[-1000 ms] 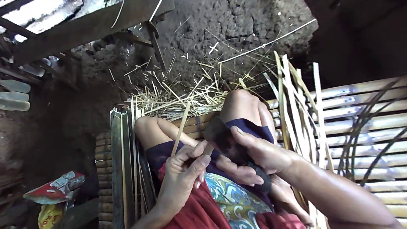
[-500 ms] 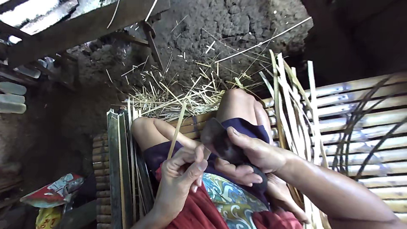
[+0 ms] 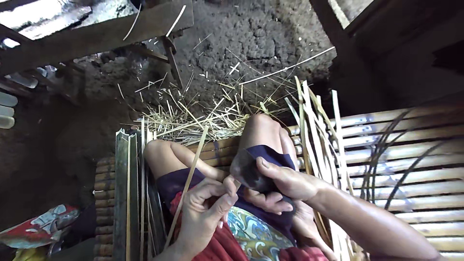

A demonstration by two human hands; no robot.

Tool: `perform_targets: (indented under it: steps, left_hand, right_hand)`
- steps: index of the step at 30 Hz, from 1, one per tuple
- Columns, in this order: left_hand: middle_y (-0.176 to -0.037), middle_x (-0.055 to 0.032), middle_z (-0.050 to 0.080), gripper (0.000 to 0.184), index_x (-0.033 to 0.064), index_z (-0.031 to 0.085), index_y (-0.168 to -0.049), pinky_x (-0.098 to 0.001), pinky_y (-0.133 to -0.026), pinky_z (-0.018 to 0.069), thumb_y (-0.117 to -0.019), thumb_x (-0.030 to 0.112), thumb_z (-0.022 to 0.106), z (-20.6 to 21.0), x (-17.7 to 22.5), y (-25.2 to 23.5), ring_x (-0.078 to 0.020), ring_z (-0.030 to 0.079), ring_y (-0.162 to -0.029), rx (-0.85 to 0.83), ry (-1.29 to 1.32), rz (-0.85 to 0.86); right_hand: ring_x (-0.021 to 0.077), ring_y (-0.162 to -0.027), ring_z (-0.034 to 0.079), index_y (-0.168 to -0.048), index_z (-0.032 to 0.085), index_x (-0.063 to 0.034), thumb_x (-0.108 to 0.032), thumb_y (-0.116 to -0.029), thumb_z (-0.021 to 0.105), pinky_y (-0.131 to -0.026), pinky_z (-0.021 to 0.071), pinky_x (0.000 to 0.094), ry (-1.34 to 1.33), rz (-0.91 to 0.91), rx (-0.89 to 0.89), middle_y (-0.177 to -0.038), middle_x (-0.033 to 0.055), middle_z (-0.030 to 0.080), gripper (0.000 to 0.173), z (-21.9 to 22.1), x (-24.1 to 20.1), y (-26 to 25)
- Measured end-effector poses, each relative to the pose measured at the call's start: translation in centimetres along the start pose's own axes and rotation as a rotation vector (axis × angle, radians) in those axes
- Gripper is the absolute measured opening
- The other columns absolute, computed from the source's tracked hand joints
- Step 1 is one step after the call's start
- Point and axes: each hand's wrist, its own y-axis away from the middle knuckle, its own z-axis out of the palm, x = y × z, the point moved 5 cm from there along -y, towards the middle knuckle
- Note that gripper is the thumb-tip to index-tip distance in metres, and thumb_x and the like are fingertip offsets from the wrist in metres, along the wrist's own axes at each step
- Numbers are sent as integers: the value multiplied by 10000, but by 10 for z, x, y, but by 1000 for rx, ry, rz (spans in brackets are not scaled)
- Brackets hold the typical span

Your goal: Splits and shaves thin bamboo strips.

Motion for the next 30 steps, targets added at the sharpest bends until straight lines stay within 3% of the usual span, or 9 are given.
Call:
perform_targets:
  steps: [3, 10, 20, 25, 28, 30]
  left_hand:
    - [-918, 35, 674, 73, 71, 753, -966, -122, -523, 520, -963, 121, 699, 1, 0, -1, 42, 577, -612, -58, 30, -22]
    - [-896, 32, 665, 86, 63, 744, -973, -119, -525, 510, -971, 132, 692, 0, 2, 0, 41, 570, -613, -64, 14, -30]
    - [-890, 44, 662, 85, 58, 744, -976, -114, -535, 502, -970, 123, 690, 3, 2, 0, 51, 561, -619, -54, 43, -33]
    - [-909, 59, 697, 103, 84, 760, -1013, -107, -545, 481, -981, 124, 671, 7, 0, -1, 67, 559, -634, -95, 34, -41]
    - [-852, 33, 692, 77, 54, 754, -967, -114, -528, 481, -963, 77, 680, 5, -3, -2, 52, 558, -602, -56, 46, -64]
    - [-794, 23, 686, 61, 41, 729, -922, -127, -515, 487, -952, 39, 676, 6, -4, -2, 37, 564, -579, -15, 38, -74]
  right_hand:
    - [-95, -408, 433, -873, 529, -198, -797, -903, 450, -365, 364, 74, 77, 31, 15, -581, -147, 431, 605, 3, -5, 2]
    - [-69, -383, 447, -804, 519, -190, -831, -898, 374, -341, 369, 93, 138, 90, 55, -548, -120, 436, 664, 9, -9, 1]
    - [-69, -373, 438, -838, 507, -181, -850, -871, 380, -324, 356, 93, 129, 76, 28, -550, -121, 425, 682, 14, -6, 1]
    - [-84, -426, 450, -863, 528, -190, -818, -902, 383, -363, 361, 84, 96, -53, 13, -587, -132, 436, 646, 18, 1, -8]
    - [-67, -424, 470, -793, 540, -203, -831, -913, 310, -375, 377, 94, 134, 3, 80, -554, -121, 443, 679, 15, 3, -13]
    - [-36, -425, 503, -783, 547, -182, -794, -948, 186, -388, 412, 107, 197, 69, 124, -556, -81, 500, 730, 12, -1, -12]
